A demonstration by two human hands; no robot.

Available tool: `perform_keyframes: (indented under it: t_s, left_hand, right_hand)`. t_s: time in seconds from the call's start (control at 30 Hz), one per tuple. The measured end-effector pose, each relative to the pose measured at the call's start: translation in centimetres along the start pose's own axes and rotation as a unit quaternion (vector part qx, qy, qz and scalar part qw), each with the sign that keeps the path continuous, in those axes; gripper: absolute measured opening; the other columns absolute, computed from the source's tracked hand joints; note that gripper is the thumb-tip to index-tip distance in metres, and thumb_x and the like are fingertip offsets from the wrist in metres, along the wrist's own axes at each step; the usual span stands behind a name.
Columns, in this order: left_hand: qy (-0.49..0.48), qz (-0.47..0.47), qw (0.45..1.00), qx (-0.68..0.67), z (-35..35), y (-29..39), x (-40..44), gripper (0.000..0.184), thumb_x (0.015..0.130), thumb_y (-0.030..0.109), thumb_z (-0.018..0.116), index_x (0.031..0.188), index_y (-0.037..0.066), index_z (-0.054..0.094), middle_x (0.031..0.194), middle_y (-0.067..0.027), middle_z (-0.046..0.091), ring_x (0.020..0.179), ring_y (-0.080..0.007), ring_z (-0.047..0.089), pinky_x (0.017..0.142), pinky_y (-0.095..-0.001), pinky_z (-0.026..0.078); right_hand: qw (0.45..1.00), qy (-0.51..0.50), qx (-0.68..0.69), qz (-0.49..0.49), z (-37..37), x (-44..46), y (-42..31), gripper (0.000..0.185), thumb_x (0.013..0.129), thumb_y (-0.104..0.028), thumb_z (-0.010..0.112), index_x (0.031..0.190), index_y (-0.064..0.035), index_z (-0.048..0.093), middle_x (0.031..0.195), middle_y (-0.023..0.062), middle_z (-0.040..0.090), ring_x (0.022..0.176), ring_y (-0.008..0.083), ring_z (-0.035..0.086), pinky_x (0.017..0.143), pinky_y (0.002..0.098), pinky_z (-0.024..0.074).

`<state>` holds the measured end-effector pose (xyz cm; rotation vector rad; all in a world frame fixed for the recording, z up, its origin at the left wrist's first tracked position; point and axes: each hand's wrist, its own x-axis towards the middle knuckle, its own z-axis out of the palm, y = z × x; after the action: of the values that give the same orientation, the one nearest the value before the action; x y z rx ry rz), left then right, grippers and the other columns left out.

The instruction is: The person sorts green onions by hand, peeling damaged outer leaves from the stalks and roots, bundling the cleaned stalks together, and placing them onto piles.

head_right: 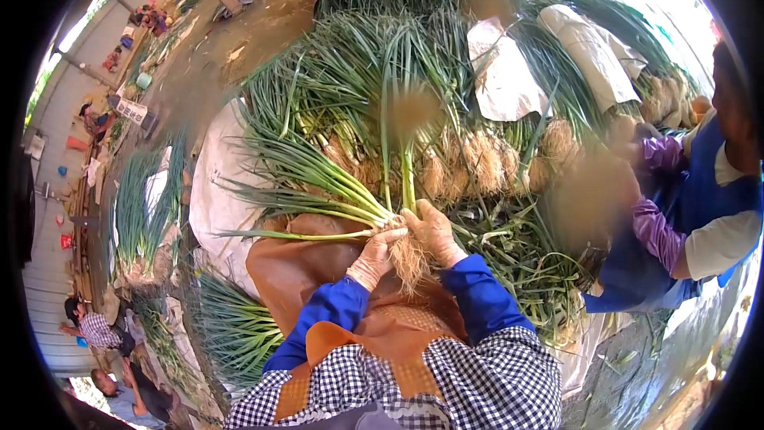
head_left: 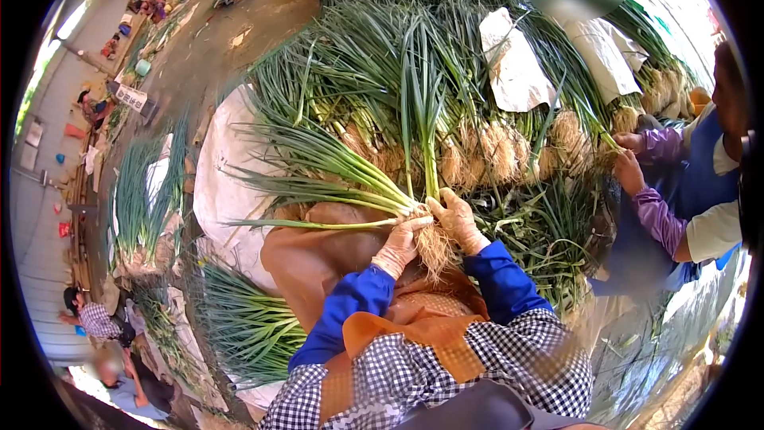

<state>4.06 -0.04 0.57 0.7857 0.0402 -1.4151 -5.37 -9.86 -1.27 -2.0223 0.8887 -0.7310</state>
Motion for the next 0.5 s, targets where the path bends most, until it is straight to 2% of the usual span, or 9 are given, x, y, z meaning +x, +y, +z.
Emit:
perform_keyframes:
  t_s: [0.1,0.13,0.17,0.23,0.27,0.3,0.4,0.43,0.5]
  left_hand:
    - [0.075,0.052,0.996,-0.022,1.2,-1.3,0.7,0.023,0.072,-0.007,0.058,0.091,0.006,0.057,0.085,-0.0069,0.061,0.083,-0.0218,0.06,0.079,-0.0347,0.05]
    - [0.084,0.051,0.994,-0.043,1.7,-1.6,0.7,0.022,0.072,-0.007,0.058,0.09,0.006,0.057,0.084,-0.0083,0.061,0.082,-0.0225,0.061,0.08,-0.035,0.05]
    - [0.069,0.049,0.994,-0.069,0.9,-1.9,1.4,0.025,0.071,-0.007,0.058,0.094,0.005,0.056,0.084,-0.0104,0.062,0.082,-0.0252,0.061,0.081,-0.0368,0.051]
    - [0.024,0.125,0.987,-0.093,1.4,-0.9,0.4,0.028,0.074,-0.005,0.054,0.101,0.003,0.054,0.092,-0.0143,0.062,0.09,-0.0301,0.06,0.084,-0.0431,0.05]
    - [-0.018,0.122,0.987,-0.106,0.2,-0.1,0.1,0.028,0.075,-0.005,0.053,0.102,0.003,0.052,0.096,-0.0153,0.062,0.093,-0.0316,0.06,0.084,-0.045,0.05]
    - [-0.05,0.091,0.987,-0.124,-0.3,0.6,-0.4,0.039,0.077,-0.004,0.05,0.114,0.006,0.049,0.102,-0.0168,0.059,0.098,-0.0313,0.058,0.085,-0.0453,0.049]
    - [-0.022,0.08,0.992,-0.098,1.5,0.6,-1.6,0.052,0.078,-0.005,0.048,0.127,0.012,0.041,0.104,-0.0162,0.058,0.1,-0.0294,0.057,0.086,-0.0428,0.049]
    - [0.025,0.1,0.993,-0.062,-1.1,-0.7,0.0,0.06,0.08,-0.004,0.047,0.134,0.018,0.035,0.103,-0.0148,0.056,0.097,-0.025,0.057,0.085,-0.0395,0.049]
    - [0.021,0.138,0.989,-0.047,-3.3,-1.8,0.7,0.04,0.081,0.002,0.049,0.12,0.009,0.047,0.1,-0.0105,0.057,0.089,-0.0214,0.057,0.081,-0.0356,0.049]
  right_hand:
    - [0.959,0.0,0.167,0.23,-2.8,-0.1,-3.1,0.02,0.084,-0.023,0.06,0.086,-0.0035,0.055,0.066,0.0066,0.055,0.058,0.0131,0.052,0.052,0.0283,0.0427]
    - [0.894,0.049,0.334,0.296,-0.6,-0.3,1.9,0.016,0.084,-0.02,0.059,0.085,-0.0047,0.056,0.067,0.0055,0.054,0.055,0.0119,0.05,0.048,0.0262,0.0413]
    - [0.933,0.117,0.274,0.201,0.5,-0.3,7.0,0.015,0.085,-0.02,0.057,0.084,-0.0048,0.055,0.066,0.0042,0.053,0.054,0.0116,0.049,0.047,0.0258,0.04]
    - [0.912,0.2,0.288,0.213,-2.3,-0.7,8.2,0.016,0.085,-0.021,0.053,0.082,-0.0057,0.055,0.065,0.0021,0.049,0.053,0.0117,0.046,0.047,0.0258,0.0388]
    - [0.85,0.216,0.362,0.316,-5.4,-0.1,5.5,0.017,0.086,-0.022,0.051,0.081,-0.0065,0.055,0.064,0.0014,0.047,0.054,0.0122,0.045,0.048,0.0263,0.0388]
    - [0.894,0.203,0.284,0.282,-5.8,0.2,7.6,0.019,0.087,-0.025,0.049,0.081,-0.0086,0.055,0.062,-0.0009,0.043,0.054,0.0111,0.042,0.049,0.0263,0.0387]
    - [0.897,0.003,0.354,0.264,-4.6,0.4,1.5,0.017,0.086,-0.027,0.053,0.086,-0.0104,0.053,0.067,-0.0008,0.045,0.059,0.0102,0.042,0.049,0.0253,0.0391]
    - [0.875,-0.038,0.402,0.265,-3.4,0.6,0.0,0.017,0.086,-0.027,0.052,0.086,-0.0104,0.053,0.068,0.0002,0.046,0.061,0.0113,0.043,0.051,0.0264,0.0411]
    - [0.713,-0.059,0.636,0.289,-1.0,0.6,-5.1,0.014,0.087,-0.025,0.051,0.087,-0.0109,0.053,0.07,0.0017,0.048,0.063,0.0136,0.046,0.054,0.0291,0.0446]
